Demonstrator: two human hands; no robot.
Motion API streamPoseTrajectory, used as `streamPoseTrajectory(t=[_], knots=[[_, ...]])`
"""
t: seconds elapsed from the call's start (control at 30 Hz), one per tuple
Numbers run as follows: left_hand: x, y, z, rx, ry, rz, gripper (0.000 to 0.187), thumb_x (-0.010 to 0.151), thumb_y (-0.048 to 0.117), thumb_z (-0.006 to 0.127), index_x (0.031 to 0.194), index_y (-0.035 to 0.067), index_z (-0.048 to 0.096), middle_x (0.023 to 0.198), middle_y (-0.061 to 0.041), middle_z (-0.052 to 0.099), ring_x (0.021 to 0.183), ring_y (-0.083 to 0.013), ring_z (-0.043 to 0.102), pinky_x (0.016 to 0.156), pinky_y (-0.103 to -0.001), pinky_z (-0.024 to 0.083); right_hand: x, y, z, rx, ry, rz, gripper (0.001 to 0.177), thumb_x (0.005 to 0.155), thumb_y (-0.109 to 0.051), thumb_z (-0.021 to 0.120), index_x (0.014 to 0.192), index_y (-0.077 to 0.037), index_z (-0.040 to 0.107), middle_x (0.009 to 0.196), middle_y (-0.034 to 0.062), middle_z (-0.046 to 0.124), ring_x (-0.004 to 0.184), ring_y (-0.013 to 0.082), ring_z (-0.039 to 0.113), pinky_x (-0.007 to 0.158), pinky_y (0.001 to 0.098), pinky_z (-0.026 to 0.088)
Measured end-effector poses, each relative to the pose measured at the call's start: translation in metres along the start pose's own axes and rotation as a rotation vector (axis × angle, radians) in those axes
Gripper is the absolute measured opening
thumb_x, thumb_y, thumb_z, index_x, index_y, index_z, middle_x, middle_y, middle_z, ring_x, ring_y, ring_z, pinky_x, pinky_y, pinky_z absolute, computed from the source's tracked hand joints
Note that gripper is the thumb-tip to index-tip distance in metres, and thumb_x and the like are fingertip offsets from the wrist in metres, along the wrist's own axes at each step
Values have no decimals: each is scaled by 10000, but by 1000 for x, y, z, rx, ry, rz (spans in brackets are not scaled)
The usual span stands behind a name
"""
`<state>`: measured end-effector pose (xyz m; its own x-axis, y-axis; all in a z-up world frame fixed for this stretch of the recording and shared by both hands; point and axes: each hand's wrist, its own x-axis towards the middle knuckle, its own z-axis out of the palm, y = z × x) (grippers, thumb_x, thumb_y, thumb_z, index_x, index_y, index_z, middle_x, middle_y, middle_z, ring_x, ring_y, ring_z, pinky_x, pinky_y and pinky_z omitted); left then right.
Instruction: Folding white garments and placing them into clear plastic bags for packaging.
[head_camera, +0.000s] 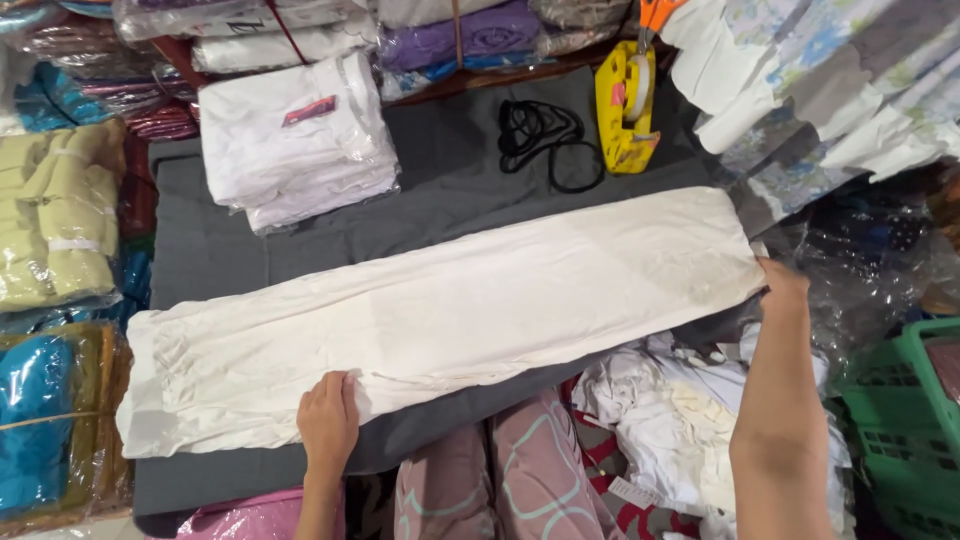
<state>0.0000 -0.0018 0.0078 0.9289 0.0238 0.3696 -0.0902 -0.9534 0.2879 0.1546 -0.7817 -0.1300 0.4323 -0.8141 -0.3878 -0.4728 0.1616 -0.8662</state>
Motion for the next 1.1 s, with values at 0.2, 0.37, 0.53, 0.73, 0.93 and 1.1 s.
streamPoseTrajectory(t=[0.2, 0.37, 0.53, 0.73, 0.93, 1.1], knots=[[-1, 0, 2, 5, 8, 2, 118, 1021, 149, 562, 990, 52, 623, 890, -71, 685, 740, -262, 610, 771, -361, 473, 24, -11, 1, -276, 103, -172, 387, 734, -247, 910, 1012, -46, 731, 943, 80, 740, 763, 180, 674, 647, 331, 574], [-3, -3, 5, 20, 31, 9, 114, 1022, 148, 581, 971, 55, 624, 870, -69, 684, 709, -254, 594, 749, -352, 473, 41, -10, -4, -216, 37, -124, 568, 853, -363, 765, 1269, -9, 609, 1153, 38, 723, 927, 93, 657, 798, 224, 525], [-4, -7, 9, 23, -3, -23, 116, 1028, 146, 567, 993, 56, 631, 872, -82, 694, 726, -259, 614, 758, -360, 471, 28, -14, -12, -231, -45, -127, 422, 819, -229, 801, 1141, 16, 682, 1020, 116, 697, 809, 186, 660, 611, 304, 577], [-3, -5, 6, 9, 4, -4, 104, 1019, 127, 573, 994, 48, 634, 889, -86, 695, 755, -272, 629, 779, -368, 483, 19, -24, -12, -151, 32, -4, 371, 650, -253, 951, 947, -121, 771, 897, -18, 734, 752, 96, 677, 617, 241, 575], [-2, -2, 4, -12, -1, -11, 122, 1027, 144, 554, 994, 51, 625, 864, -84, 652, 728, -279, 596, 774, -371, 470, -78, -95, 2, 454, 31, -673, 336, 791, 218, 619, 891, -83, 510, 932, 2, 551, 851, 137, 543, 876, 265, 538], [1, -1, 1, 21, -17, -27, 169, 1060, 208, 518, 973, 108, 622, 801, -42, 641, 733, -242, 640, 745, -350, 486, -300, -89, 64, 79, -334, -1026, 316, 831, 75, 735, 1102, -4, 592, 897, -1, 494, 841, 120, 489, 790, 242, 400]])
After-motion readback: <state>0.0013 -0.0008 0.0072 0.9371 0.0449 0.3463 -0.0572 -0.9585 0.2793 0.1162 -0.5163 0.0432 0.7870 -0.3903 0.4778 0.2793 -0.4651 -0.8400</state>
